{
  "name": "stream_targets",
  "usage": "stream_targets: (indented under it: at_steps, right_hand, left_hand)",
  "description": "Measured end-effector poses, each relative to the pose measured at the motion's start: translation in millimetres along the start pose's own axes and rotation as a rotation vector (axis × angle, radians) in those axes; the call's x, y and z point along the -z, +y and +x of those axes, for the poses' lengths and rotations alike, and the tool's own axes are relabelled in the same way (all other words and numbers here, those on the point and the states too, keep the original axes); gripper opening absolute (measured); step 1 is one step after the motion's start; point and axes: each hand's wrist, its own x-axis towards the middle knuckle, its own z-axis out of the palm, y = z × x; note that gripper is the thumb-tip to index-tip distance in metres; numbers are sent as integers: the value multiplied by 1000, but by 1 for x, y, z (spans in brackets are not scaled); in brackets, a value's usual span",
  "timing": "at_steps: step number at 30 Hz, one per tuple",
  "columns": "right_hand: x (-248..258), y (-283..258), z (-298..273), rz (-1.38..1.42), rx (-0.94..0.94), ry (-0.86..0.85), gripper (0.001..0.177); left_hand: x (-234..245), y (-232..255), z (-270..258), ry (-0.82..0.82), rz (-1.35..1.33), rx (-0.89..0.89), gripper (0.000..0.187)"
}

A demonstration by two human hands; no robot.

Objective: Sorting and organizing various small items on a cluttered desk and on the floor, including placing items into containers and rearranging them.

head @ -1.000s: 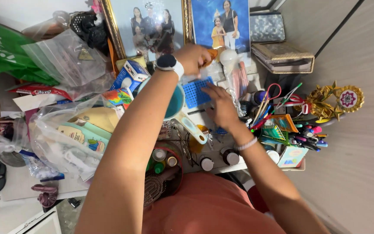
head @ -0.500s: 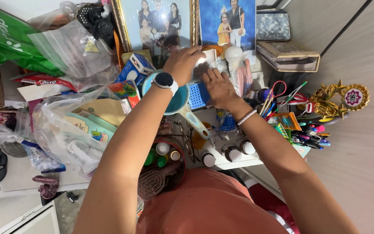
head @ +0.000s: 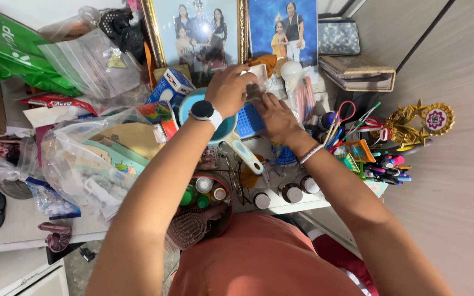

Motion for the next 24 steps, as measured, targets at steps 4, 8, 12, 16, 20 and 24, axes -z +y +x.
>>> stream_targets:
  at_steps: [4,8,12,16,20,24]
  right_hand:
    - [13,-7,-6,21,7,3,95]
    - [-9,0,-2,-41,34,-20,102]
    - [-13,5,1,-110,68,-42,100]
    - [-1,23,-1,89,65,-3,80]
    - [-1,44,6,456,5,-63,38]
    - [16,54,-7,736,-73,84,24]
  left_hand:
    - [42,23,-37,96,-121,-15,31]
    - [87,34,-86,152,-200,-49,35]
    - [122,44,-122,141,-317,3,33]
    - [124,43,-134,153,-423,89,37]
    - [117,54,-128,193,-470,107,34]
    - [103,69,-118,221,-562,176,34]
